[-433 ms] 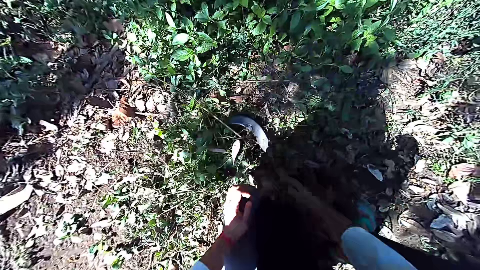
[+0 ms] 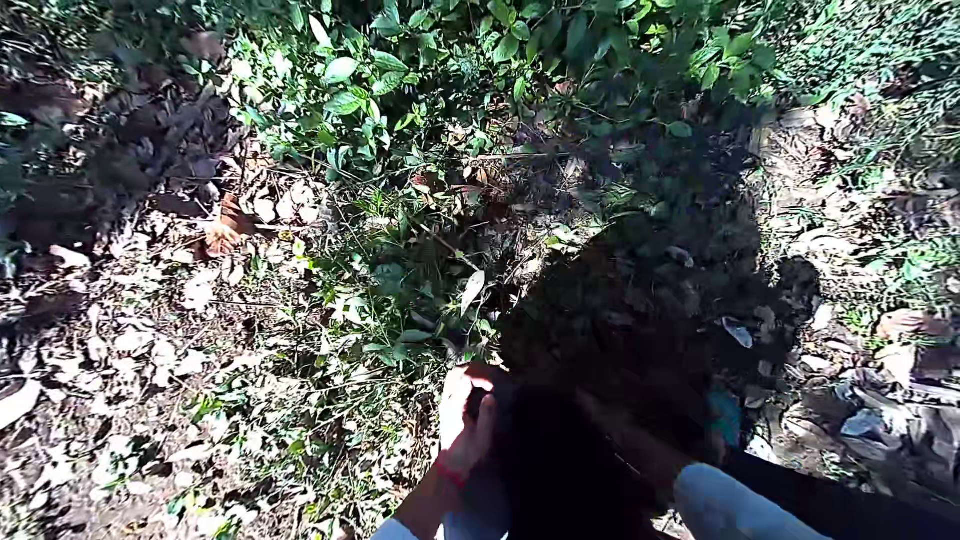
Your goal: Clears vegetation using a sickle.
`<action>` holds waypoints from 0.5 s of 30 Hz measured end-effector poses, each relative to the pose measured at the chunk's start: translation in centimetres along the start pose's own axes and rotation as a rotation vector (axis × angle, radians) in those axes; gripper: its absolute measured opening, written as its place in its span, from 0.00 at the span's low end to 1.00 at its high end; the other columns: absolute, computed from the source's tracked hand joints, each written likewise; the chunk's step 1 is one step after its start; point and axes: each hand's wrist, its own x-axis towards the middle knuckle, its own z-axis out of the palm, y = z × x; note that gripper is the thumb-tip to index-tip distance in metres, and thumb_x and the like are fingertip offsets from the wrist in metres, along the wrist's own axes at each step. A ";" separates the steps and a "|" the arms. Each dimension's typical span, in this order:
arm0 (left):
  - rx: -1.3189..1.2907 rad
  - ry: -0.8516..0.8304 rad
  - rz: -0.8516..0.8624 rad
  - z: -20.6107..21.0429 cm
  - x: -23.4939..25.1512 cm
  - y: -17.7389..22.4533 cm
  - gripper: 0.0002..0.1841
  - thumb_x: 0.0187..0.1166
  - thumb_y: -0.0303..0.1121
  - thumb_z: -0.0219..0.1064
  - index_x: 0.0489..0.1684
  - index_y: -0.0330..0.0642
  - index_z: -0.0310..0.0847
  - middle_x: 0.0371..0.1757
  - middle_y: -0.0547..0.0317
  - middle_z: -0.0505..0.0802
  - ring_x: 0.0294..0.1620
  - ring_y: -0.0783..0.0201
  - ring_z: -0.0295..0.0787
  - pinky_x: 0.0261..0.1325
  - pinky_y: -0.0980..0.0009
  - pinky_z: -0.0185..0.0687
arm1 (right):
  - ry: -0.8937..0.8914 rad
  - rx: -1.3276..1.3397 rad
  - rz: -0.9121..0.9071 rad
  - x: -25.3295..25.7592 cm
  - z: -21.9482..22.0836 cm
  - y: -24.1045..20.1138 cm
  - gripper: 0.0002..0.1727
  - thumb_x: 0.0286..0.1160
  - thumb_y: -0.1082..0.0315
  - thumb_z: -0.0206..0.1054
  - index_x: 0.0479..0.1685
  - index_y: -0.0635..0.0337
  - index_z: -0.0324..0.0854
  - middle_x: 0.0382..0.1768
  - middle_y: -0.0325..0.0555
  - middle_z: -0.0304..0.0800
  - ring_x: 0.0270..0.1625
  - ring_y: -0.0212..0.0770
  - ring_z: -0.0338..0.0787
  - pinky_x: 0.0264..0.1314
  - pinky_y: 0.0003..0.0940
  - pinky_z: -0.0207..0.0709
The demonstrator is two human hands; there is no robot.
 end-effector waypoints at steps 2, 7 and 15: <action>0.008 -0.001 -0.016 0.2 -0.1 0.6 0.23 0.83 0.50 0.56 0.35 0.37 0.84 0.48 0.50 0.92 0.63 0.64 0.85 0.73 0.66 0.76 | -0.035 0.109 0.630 -1.8 -5.5 -11.9 0.31 0.92 0.66 0.56 0.92 0.56 0.54 0.81 0.61 0.71 0.77 0.58 0.78 0.82 0.56 0.67; -0.044 0.012 0.029 0.1 -0.6 0.2 0.21 0.85 0.53 0.56 0.37 0.45 0.82 0.48 0.59 0.90 0.62 0.69 0.84 0.71 0.69 0.78 | 0.683 0.694 0.344 8.5 -15.3 -15.1 0.26 0.94 0.61 0.53 0.83 0.64 0.60 0.37 0.48 0.78 0.28 0.36 0.79 0.32 0.35 0.80; -0.029 0.010 0.009 -0.1 0.5 -0.1 0.24 0.83 0.54 0.57 0.35 0.41 0.84 0.48 0.55 0.91 0.63 0.66 0.84 0.73 0.67 0.75 | -0.032 0.056 0.488 -0.9 -3.1 -7.2 0.31 0.83 0.64 0.65 0.83 0.66 0.67 0.71 0.69 0.80 0.70 0.61 0.84 0.74 0.58 0.75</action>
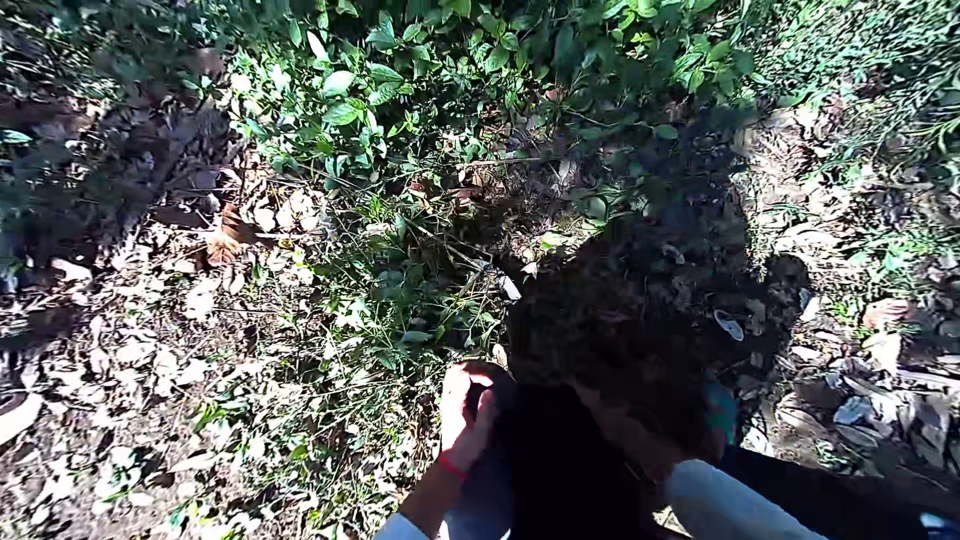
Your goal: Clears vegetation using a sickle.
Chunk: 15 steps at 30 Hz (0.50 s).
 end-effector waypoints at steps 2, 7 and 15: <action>-0.018 0.017 -0.024 0.0 0.1 -0.2 0.23 0.81 0.54 0.59 0.35 0.41 0.84 0.49 0.56 0.91 0.63 0.67 0.84 0.73 0.68 0.75 | 0.094 -0.021 0.047 -0.5 -3.1 1.1 0.33 0.77 0.66 0.70 0.83 0.63 0.67 0.64 0.70 0.83 0.58 0.64 0.88 0.62 0.62 0.81; -0.078 0.044 -0.003 -0.1 0.1 -0.7 0.18 0.81 0.52 0.62 0.38 0.46 0.84 0.49 0.65 0.91 0.61 0.74 0.84 0.70 0.73 0.78 | 0.587 0.599 -0.054 0.9 -13.3 -6.2 0.30 0.89 0.66 0.57 0.85 0.67 0.56 0.49 0.57 0.81 0.36 0.41 0.83 0.39 0.37 0.82; -0.012 -0.035 0.021 1.2 1.5 -1.5 0.16 0.82 0.44 0.58 0.38 0.39 0.83 0.48 0.59 0.91 0.60 0.71 0.85 0.69 0.72 0.79 | 0.186 0.495 0.122 2.5 -3.4 -5.0 0.28 0.85 0.65 0.63 0.80 0.67 0.64 0.49 0.55 0.82 0.39 0.41 0.83 0.45 0.39 0.82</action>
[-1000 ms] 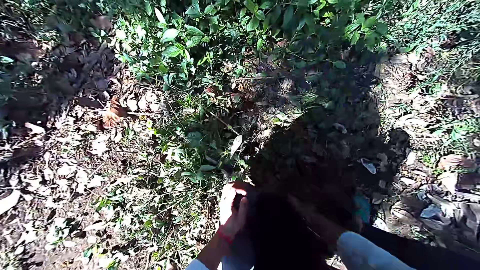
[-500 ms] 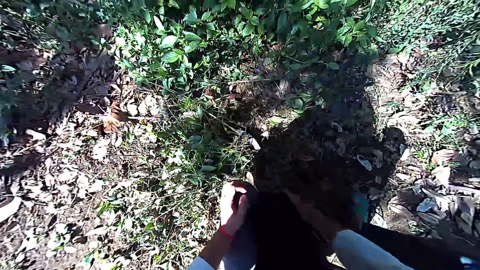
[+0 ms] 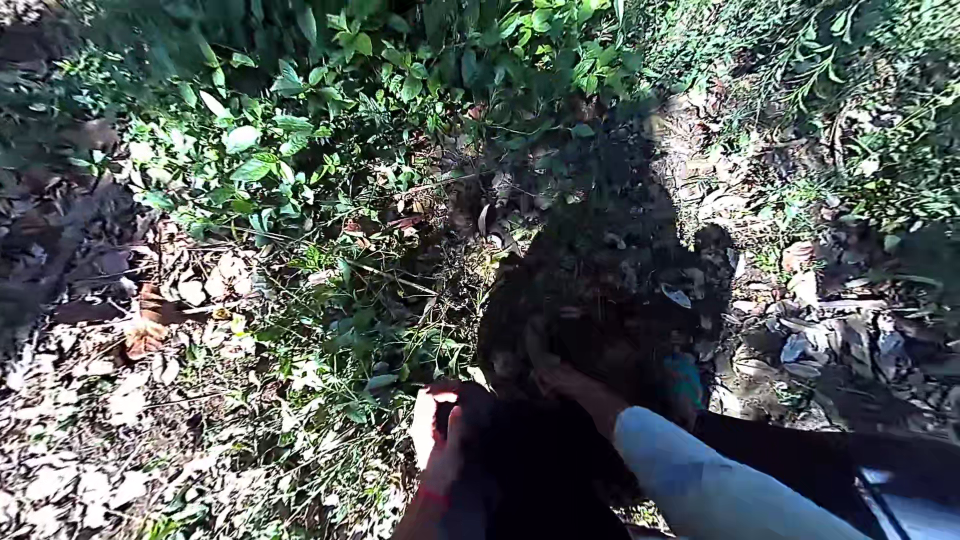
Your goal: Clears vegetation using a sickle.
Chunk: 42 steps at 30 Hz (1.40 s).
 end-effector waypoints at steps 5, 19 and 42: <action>0.144 -0.109 -0.041 0.7 1.1 1.1 0.17 0.76 0.35 0.57 0.39 0.25 0.84 0.50 0.43 0.91 0.61 0.61 0.85 0.71 0.66 0.76 | 0.267 0.186 -0.082 -1.8 -9.4 2.6 0.31 0.82 0.69 0.64 0.84 0.63 0.60 0.44 0.55 0.83 0.33 0.42 0.83 0.37 0.40 0.82; 0.014 -0.229 0.041 2.3 2.0 0.7 0.20 0.84 0.49 0.58 0.41 0.40 0.82 0.51 0.58 0.90 0.57 0.74 0.86 0.61 0.76 0.83 | 0.207 0.155 0.049 -1.6 -7.0 7.9 0.34 0.78 0.68 0.68 0.84 0.61 0.61 0.53 0.62 0.85 0.40 0.49 0.87 0.45 0.48 0.83; 0.044 -0.285 0.019 2.4 2.5 0.2 0.19 0.82 0.47 0.58 0.38 0.38 0.82 0.51 0.56 0.89 0.60 0.72 0.84 0.66 0.74 0.80 | 0.697 0.923 -0.111 -0.4 -15.7 1.4 0.13 0.89 0.67 0.55 0.58 0.70 0.70 0.31 0.48 0.75 0.25 0.36 0.77 0.30 0.32 0.78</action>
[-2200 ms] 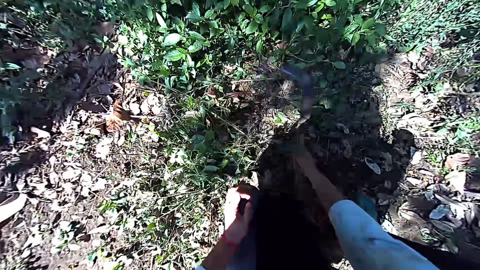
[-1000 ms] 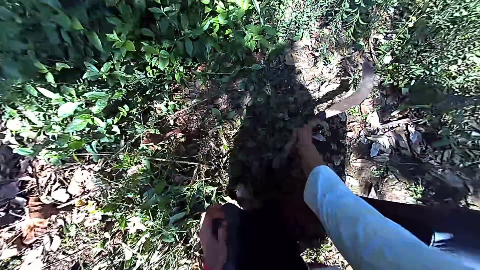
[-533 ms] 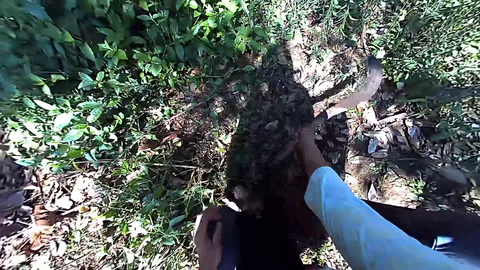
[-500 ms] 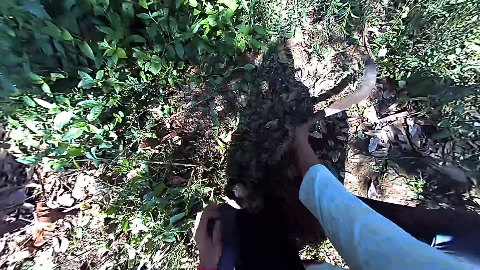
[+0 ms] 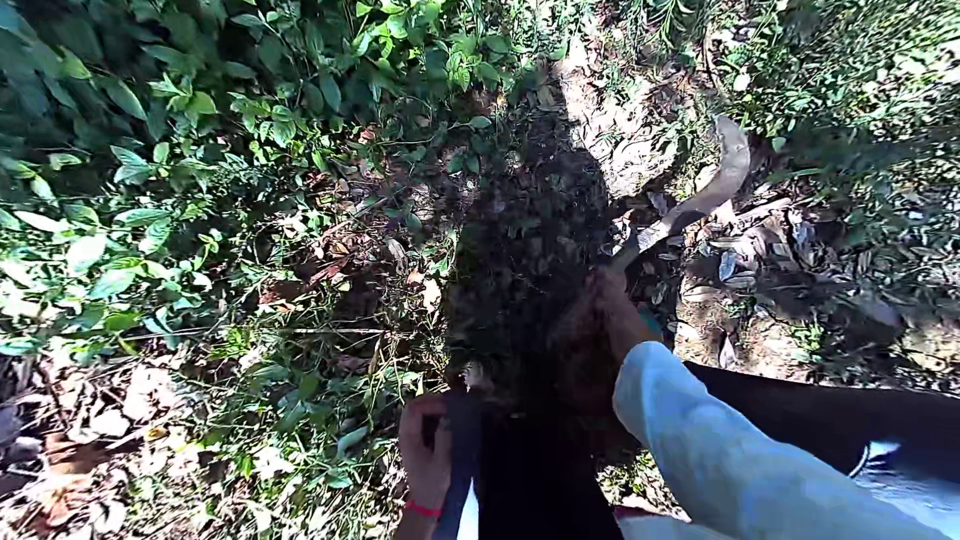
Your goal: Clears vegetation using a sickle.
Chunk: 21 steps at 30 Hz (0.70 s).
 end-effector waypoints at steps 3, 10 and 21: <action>-0.006 0.009 0.029 0.4 0.5 -0.2 0.18 0.82 0.45 0.58 0.39 0.36 0.82 0.52 0.54 0.90 0.61 0.72 0.84 0.67 0.74 0.80 | -0.249 -0.452 0.223 -6.0 -1.4 10.2 0.23 0.85 0.69 0.61 0.74 0.72 0.68 0.40 0.54 0.81 0.32 0.41 0.82 0.39 0.38 0.81; -0.046 -0.035 0.006 1.2 1.1 0.3 0.20 0.80 0.44 0.58 0.37 0.32 0.82 0.53 0.48 0.90 0.63 0.67 0.84 0.68 0.72 0.79 | -0.169 -0.444 0.061 -5.8 -5.0 8.7 0.31 0.78 0.69 0.65 0.81 0.66 0.64 0.52 0.62 0.83 0.39 0.48 0.86 0.43 0.47 0.83; 0.119 -0.015 0.027 -0.6 0.8 -0.1 0.21 0.79 0.41 0.55 0.38 0.27 0.83 0.55 0.38 0.89 0.63 0.57 0.85 0.68 0.65 0.79 | -0.340 -0.757 0.237 -9.4 -3.8 14.8 0.33 0.79 0.66 0.69 0.82 0.65 0.66 0.60 0.67 0.85 0.52 0.58 0.90 0.56 0.56 0.84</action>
